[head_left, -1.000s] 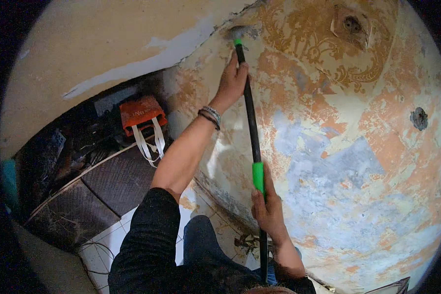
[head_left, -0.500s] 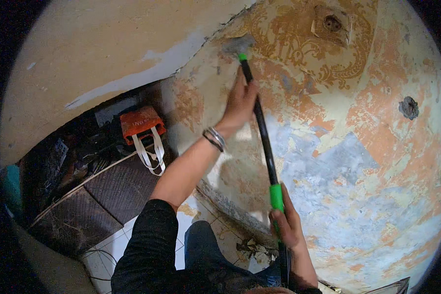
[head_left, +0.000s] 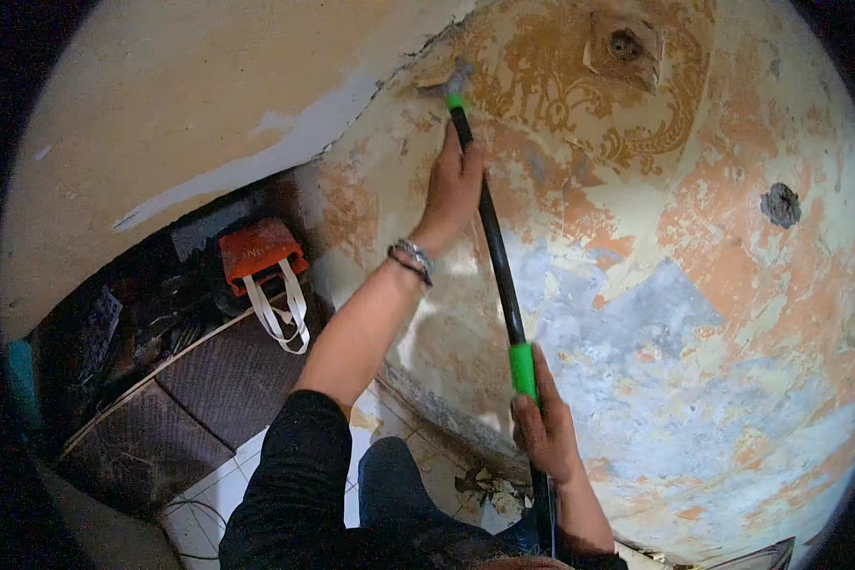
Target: Scraping old wallpaper and debris from a wall using a long-handled scraper.
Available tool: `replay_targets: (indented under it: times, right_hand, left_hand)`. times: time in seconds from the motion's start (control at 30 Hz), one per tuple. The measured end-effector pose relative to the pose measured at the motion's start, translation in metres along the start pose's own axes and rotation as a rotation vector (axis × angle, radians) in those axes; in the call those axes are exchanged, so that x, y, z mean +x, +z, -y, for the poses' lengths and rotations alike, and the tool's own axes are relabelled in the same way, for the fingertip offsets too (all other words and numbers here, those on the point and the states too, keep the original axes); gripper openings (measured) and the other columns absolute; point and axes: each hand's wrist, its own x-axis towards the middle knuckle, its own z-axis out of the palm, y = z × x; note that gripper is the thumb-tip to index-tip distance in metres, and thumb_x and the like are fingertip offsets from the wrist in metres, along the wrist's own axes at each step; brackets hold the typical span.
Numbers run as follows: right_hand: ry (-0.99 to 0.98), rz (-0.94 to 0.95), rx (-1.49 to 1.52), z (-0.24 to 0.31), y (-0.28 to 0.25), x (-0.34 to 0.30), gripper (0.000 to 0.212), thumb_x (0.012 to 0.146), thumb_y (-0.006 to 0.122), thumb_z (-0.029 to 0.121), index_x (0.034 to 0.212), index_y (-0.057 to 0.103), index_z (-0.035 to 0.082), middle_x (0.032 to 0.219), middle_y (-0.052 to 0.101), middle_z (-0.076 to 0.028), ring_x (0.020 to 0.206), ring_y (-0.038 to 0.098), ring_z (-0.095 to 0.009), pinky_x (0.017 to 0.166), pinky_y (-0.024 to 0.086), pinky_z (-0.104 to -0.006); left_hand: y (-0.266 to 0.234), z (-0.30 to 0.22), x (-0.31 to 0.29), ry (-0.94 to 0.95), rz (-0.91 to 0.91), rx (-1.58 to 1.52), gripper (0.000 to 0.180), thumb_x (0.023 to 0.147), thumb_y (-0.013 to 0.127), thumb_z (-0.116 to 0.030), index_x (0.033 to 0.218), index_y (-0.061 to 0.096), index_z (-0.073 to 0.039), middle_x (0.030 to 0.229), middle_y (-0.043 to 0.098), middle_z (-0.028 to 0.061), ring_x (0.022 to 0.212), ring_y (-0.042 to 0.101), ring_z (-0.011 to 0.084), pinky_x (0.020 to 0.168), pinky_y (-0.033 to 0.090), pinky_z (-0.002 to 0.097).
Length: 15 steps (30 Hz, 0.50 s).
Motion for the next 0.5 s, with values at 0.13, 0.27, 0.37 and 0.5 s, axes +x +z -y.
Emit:
replay_targets:
  times: [0.13, 0.27, 0.37, 0.5]
  right_hand:
    - [-0.019, -0.007, 0.018, 0.015, 0.005, 0.024, 0.056, 0.098, 0.044, 0.014, 0.151, 0.024, 0.017, 0.067, 0.043, 0.005, 0.051, 0.038, -0.004, 0.046, 0.033, -0.0208]
    - [0.071, 0.013, 0.112, 0.018, 0.009, 0.026, 0.058, 0.097, 0.045, 0.01, 0.15, 0.024, 0.02, 0.068, 0.044, 0.005, 0.05, 0.038, -0.004, 0.046, 0.033, -0.0206]
    - [0.036, -0.023, 0.069, 0.009, 0.009, 0.002, 0.058, 0.097, 0.046, 0.012, 0.15, 0.025, 0.02, 0.07, 0.046, 0.005, 0.05, 0.038, -0.004, 0.046, 0.032, -0.0198]
    - [0.057, -0.026, 0.011, 0.031, 0.012, 0.02, 0.057, 0.097, 0.045, 0.012, 0.15, 0.025, 0.018, 0.074, 0.049, 0.004, 0.053, 0.039, -0.004, 0.048, 0.032, -0.019]
  left_hand:
    - [-0.01, -0.012, 0.022, 0.004, -0.052, 0.05, 0.051, 0.096, 0.045, -0.022, 0.141, 0.033, -0.002, 0.075, 0.057, 0.0033, 0.065, 0.055, 0.0122, 0.061, 0.047, 0.0295]
    - [-0.016, -0.004, 0.027, 0.002, -0.035, 0.068, 0.046, 0.096, 0.046, -0.019, 0.138, 0.039, -0.002, 0.074, 0.056, 0.0026, 0.061, 0.054, 0.0111, 0.056, 0.047, 0.0287]
    - [0.002, -0.004, 0.003, 0.019, -0.025, -0.071, 0.04, 0.097, 0.046, -0.017, 0.134, 0.043, -0.001, 0.073, 0.055, 0.0022, 0.061, 0.054, 0.0111, 0.055, 0.046, 0.0283]
    - [-0.02, -0.018, 0.034, -0.033, -0.005, -0.008, 0.037, 0.098, 0.045, -0.019, 0.131, 0.045, -0.001, 0.073, 0.056, 0.0019, 0.062, 0.056, 0.0115, 0.056, 0.047, 0.0277]
